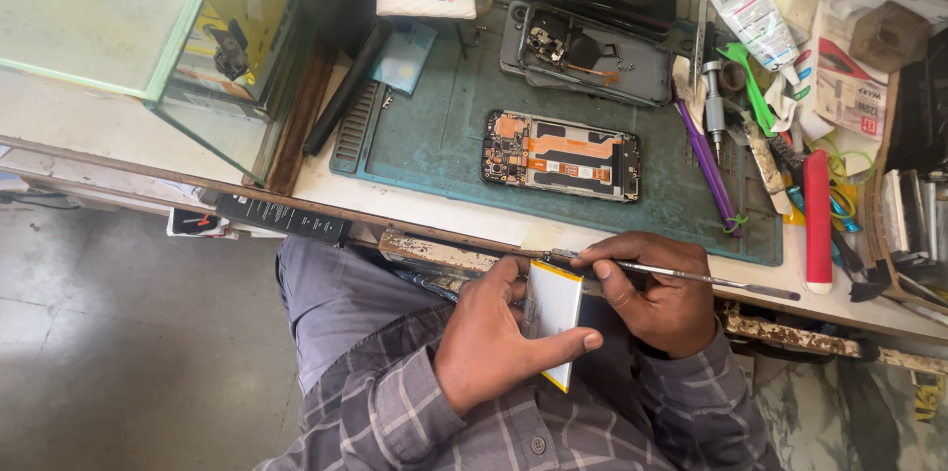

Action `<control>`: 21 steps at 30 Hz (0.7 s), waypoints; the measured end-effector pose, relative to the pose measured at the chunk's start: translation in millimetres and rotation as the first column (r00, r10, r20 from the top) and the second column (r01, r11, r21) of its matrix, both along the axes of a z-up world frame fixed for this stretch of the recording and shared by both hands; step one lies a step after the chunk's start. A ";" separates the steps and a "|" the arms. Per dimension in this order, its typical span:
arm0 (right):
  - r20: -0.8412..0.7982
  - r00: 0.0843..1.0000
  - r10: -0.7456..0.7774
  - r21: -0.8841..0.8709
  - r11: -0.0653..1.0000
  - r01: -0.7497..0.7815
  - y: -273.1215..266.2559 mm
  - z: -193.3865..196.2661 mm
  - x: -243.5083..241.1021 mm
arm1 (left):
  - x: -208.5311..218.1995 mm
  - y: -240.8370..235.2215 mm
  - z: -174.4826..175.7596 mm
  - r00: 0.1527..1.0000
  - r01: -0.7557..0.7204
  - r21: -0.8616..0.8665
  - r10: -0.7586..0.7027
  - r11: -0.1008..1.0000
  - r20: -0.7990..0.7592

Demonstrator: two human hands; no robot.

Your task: The person uses a metal prying tool to remove the battery from a disassembled smartphone. They then place the battery back into the phone and reattach the motherboard assembly.

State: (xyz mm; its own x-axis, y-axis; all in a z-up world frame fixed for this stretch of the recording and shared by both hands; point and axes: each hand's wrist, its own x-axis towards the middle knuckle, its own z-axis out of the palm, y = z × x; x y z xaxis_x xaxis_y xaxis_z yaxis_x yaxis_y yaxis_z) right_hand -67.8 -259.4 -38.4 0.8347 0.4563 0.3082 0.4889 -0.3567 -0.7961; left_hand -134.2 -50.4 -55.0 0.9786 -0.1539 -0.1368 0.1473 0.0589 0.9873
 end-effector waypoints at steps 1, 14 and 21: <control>0.006 1.000 0.000 -0.005 1.000 0.000 0.0 -0.3 0.1 | -0.1 0.1 -0.1 1.000 -0.006 0.021 0.006 1.000 0.008; -0.017 1.000 0.019 -0.031 0.999 -0.020 -1.7 -0.4 3.0 | 1.7 0.7 1.5 1.000 0.012 0.140 -0.010 0.990 -0.017; -0.027 0.999 0.032 -0.023 0.999 -0.033 -1.2 -0.3 4.1 | 1.6 1.5 0.5 1.000 -0.005 0.173 0.001 0.985 0.026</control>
State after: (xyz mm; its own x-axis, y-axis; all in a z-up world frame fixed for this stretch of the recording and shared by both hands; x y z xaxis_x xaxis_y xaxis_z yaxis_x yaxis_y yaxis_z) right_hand -63.8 -260.6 -38.7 0.8272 0.4903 0.2745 0.4791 -0.3601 -0.8005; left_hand -132.7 -49.0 -54.5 0.9825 -0.1269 -0.1363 0.1222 -0.1129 0.9861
